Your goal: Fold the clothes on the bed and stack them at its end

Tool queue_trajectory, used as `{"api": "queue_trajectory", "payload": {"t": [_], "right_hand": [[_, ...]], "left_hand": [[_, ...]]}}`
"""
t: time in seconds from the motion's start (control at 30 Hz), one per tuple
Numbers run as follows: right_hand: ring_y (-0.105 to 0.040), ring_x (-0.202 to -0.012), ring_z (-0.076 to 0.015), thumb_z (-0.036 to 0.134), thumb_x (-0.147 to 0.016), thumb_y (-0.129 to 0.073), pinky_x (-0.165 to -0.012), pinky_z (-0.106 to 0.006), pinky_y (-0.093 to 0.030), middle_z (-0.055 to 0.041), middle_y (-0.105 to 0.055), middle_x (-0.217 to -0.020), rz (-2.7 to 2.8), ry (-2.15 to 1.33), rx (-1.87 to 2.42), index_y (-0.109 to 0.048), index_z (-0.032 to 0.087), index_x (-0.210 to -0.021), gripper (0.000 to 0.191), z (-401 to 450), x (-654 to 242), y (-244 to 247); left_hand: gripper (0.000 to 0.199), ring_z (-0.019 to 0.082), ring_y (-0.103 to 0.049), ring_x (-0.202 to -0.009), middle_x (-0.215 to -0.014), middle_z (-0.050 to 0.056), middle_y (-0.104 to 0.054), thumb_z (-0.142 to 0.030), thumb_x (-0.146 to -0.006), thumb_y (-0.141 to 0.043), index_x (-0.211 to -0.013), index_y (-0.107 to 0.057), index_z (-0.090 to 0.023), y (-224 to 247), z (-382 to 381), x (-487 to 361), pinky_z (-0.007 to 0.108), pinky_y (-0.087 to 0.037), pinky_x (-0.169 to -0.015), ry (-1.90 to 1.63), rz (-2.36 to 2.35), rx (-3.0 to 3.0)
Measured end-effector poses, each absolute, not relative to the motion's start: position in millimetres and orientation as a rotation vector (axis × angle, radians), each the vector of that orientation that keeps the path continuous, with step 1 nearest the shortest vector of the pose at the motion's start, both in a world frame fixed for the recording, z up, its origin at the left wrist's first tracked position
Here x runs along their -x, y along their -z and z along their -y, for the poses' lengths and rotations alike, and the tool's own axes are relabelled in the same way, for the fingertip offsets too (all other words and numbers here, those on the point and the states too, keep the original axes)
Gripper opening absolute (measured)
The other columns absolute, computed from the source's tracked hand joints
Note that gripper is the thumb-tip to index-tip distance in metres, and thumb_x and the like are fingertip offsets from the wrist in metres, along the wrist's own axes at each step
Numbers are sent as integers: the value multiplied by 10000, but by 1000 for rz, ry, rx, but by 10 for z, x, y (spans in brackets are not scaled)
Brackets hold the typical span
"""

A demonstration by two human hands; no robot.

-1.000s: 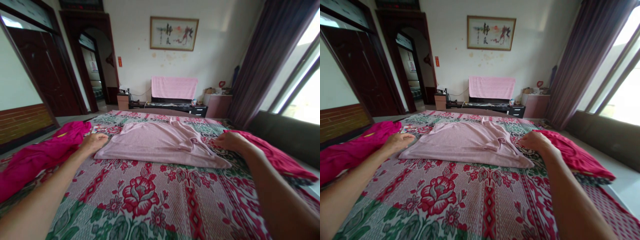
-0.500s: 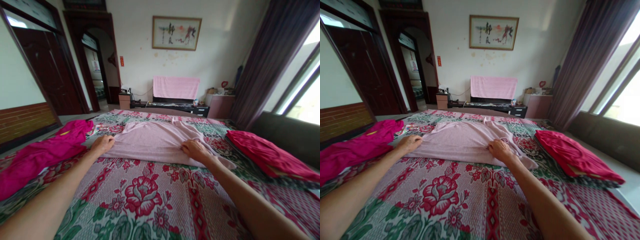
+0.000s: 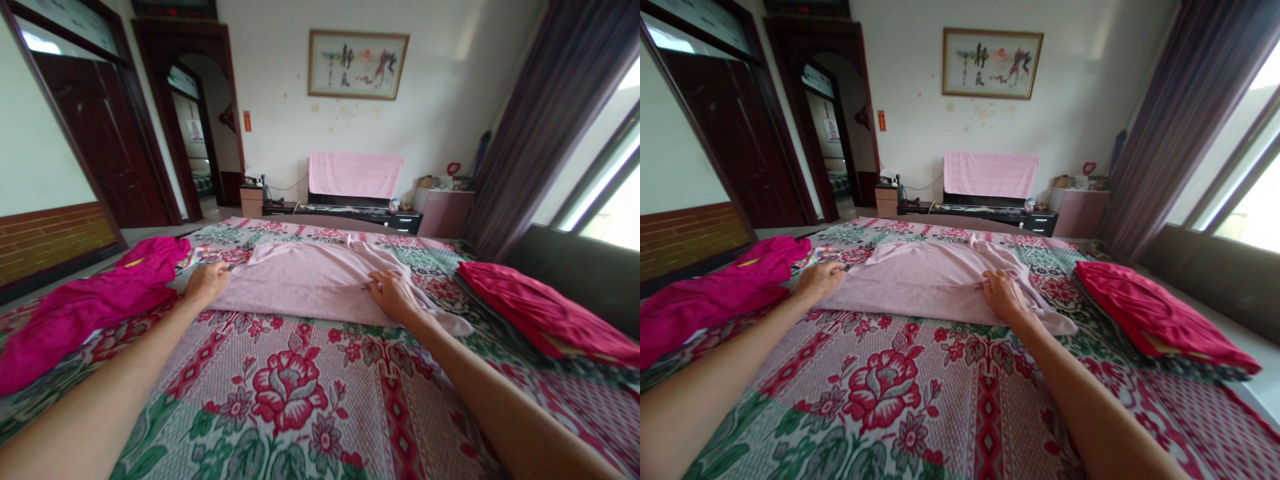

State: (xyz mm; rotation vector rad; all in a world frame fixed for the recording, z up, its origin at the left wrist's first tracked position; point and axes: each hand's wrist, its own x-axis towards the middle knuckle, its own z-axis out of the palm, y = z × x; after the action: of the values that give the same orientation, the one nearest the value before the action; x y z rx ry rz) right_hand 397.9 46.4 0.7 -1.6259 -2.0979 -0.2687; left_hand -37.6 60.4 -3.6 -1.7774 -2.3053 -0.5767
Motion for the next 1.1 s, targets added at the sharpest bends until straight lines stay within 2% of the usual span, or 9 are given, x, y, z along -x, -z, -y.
{"api": "queue_trajectory", "payload": {"t": [0.2,0.27,0.37,0.47,0.53,0.7,0.83,0.97,1.1], "right_hand": [[-617,-826,-186,157,-858,-462,-819,-310,-451,-79,-677,-942,2169,221,1337,-686,175,-1030,284,-321,-3894,3],[-624,-882,-185,137,-835,-471,-841,-309,-460,-78,-679,-996,2263,134,1188,-677,179,-1047,299,-265,-3824,43],[-603,-1017,-210,153,-816,-513,-924,-351,-446,-95,-668,-1100,2366,79,1022,-653,166,-1092,310,-211,-3744,117],[-588,-1058,-225,194,-833,-535,-969,-401,-422,-107,-659,-1146,2417,74,961,-636,160,-1116,302,-182,-3714,166],[-588,-1061,-225,208,-838,-542,-977,-409,-417,-112,-658,-1155,2419,70,958,-631,160,-1117,297,-168,-3711,181],[-619,-956,-190,226,-840,-548,-907,-341,-450,-81,-698,-1019,2422,23,935,-665,172,-1013,216,-176,-3722,132],[-632,-810,-163,214,-865,-487,-782,-268,-457,-63,-717,-888,2212,71,1253,-701,175,-905,221,-266,-3915,-58],[-646,-838,-200,233,-832,-497,-743,-274,-444,-80,-724,-943,1854,214,1810,-726,195,-960,264,-375,-4390,-232],[-661,-874,-234,264,-842,-469,-733,-284,-450,-101,-732,-958,1713,117,2151,-745,191,-940,302,-419,-4837,-194]], "left_hand": [[402,223,-631,-1055,-1176,66,-685,-296,-850,-411,-1117,-698,-206,44,-533,201,302,-462,-930,553,2067,1932],[434,218,-591,-1140,-1265,78,-636,-351,-864,-401,-1160,-673,-187,91,-517,114,294,-418,-1004,474,1999,2050],[621,246,-457,-1309,-1426,128,-495,-521,-858,-392,-1310,-564,-132,143,-488,18,319,-322,-1100,266,2022,2170],[884,291,-254,-1433,-1545,170,-298,-683,-821,-319,-1455,-368,-69,146,-453,7,389,-215,-1159,36,2163,2251],[999,301,-147,-1463,-1581,162,-198,-761,-778,-288,-1498,-270,-69,139,-439,41,413,-164,-1174,-58,2225,2283],[1069,344,-99,-1463,-1590,165,-130,-794,-739,-305,-1513,-214,-62,148,-446,120,457,-159,-1163,-91,2246,2320],[1066,374,-141,-1451,-1575,167,-191,-774,-712,-361,-1498,-268,-60,118,-438,108,458,-172,-1164,-27,2228,2355],[1052,347,-147,-1454,-1572,173,-186,-753,-700,-424,-1488,-298,-67,82,-443,122,441,-182,-1167,-7,2235,2366],[933,347,-284,-1413,-1539,169,-306,-664,-696,-554,-1439,-402,-120,70,-484,101,431,-298,-1125,132,2150,2311]]}}
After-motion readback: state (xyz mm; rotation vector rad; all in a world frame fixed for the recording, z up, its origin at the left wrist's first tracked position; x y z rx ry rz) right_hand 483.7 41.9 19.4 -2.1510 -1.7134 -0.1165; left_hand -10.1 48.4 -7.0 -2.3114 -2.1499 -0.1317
